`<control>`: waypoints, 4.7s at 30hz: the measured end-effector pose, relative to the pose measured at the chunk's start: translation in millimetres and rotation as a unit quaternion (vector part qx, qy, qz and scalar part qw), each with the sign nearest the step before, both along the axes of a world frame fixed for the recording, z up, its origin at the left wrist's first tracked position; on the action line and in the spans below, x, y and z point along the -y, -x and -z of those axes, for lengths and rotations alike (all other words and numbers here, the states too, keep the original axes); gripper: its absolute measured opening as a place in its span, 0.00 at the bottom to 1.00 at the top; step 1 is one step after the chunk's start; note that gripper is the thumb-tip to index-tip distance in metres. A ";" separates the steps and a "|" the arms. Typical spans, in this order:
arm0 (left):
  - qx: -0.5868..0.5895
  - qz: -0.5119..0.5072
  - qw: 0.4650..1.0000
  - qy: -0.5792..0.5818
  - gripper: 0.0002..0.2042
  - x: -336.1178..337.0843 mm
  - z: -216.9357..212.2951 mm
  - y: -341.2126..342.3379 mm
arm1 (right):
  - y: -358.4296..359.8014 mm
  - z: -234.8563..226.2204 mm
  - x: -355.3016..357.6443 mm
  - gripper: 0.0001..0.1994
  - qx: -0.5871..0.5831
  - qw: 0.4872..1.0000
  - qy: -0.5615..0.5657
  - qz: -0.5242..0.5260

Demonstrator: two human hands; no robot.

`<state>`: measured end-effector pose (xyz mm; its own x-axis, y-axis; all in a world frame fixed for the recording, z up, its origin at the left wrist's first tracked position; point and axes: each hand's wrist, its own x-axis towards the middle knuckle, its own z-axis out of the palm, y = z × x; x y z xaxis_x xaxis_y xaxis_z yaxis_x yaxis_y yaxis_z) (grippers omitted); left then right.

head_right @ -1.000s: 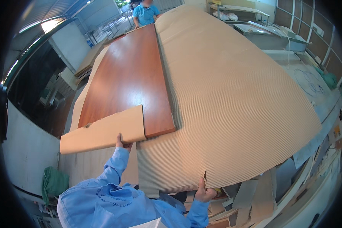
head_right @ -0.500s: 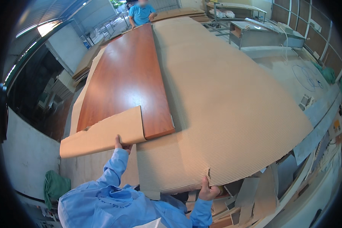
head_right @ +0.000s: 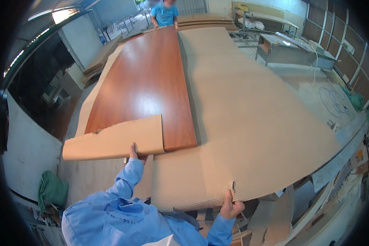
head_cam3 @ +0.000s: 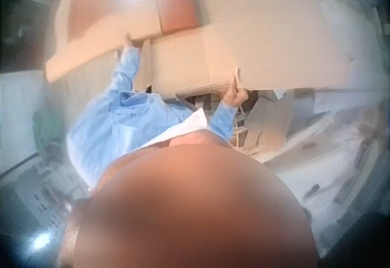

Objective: The person wraps a large wooden panel with corrugated cardboard, trims the excess with a utility knife, and secures the package with tape. A coworker assists by applying tape to the opposite side.

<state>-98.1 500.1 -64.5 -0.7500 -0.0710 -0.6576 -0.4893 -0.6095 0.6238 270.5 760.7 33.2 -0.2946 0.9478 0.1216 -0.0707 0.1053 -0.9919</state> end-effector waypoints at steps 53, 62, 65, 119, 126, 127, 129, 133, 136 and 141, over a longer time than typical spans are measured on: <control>0.086 -0.067 0.992 -0.069 0.40 -16.1 -30.0 -3.1 | 31.7 20.9 4.3 0.19 0.061 0.990 0.051 0.116; 0.092 -0.068 0.992 -0.059 0.39 -15.1 -31.4 -3.4 | 39.7 30.8 7.0 0.18 0.018 0.992 0.024 0.121; 0.101 -0.077 0.990 -0.057 0.39 -13.6 -34.4 -4.1 | 53.1 31.4 4.7 0.18 0.013 0.992 0.028 0.120; -0.005 0.328 0.945 -0.001 0.33 21.5 -48.1 -39.7 | 92.0 21.7 6.0 0.15 -0.045 0.998 0.003 0.052; -0.568 0.317 0.542 0.531 0.18 -0.7 -132.7 -16.4 | 86.8 37.1 -2.9 0.15 -0.049 0.995 -0.048 0.065; -0.579 0.261 0.489 0.598 0.24 -4.0 -137.4 8.3 | 85.7 37.1 -3.9 0.15 -0.041 0.996 -0.033 0.067; -0.596 0.136 0.428 0.666 0.29 -17.0 -131.0 54.5 | 84.2 35.3 -4.8 0.16 -0.018 0.998 -0.010 0.057; -0.504 0.267 0.388 0.724 0.33 -31.7 -107.2 107.2 | 91.2 25.1 -5.0 0.16 0.024 0.997 -0.031 0.068; -0.392 0.537 0.495 0.559 0.29 -20.8 -119.4 99.7 | 101.5 11.9 -3.5 0.16 -0.008 0.993 -0.078 0.088; -0.357 0.825 0.366 0.242 0.30 14.3 -182.5 34.7 | 112.3 -8.5 13.7 0.15 0.060 0.992 -0.096 0.051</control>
<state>-132.8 485.8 118.0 -0.0037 0.8869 -0.4620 0.4490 0.4143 0.7917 158.2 747.0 41.7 -0.2211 0.9360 0.2738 0.0667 0.2946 -0.9533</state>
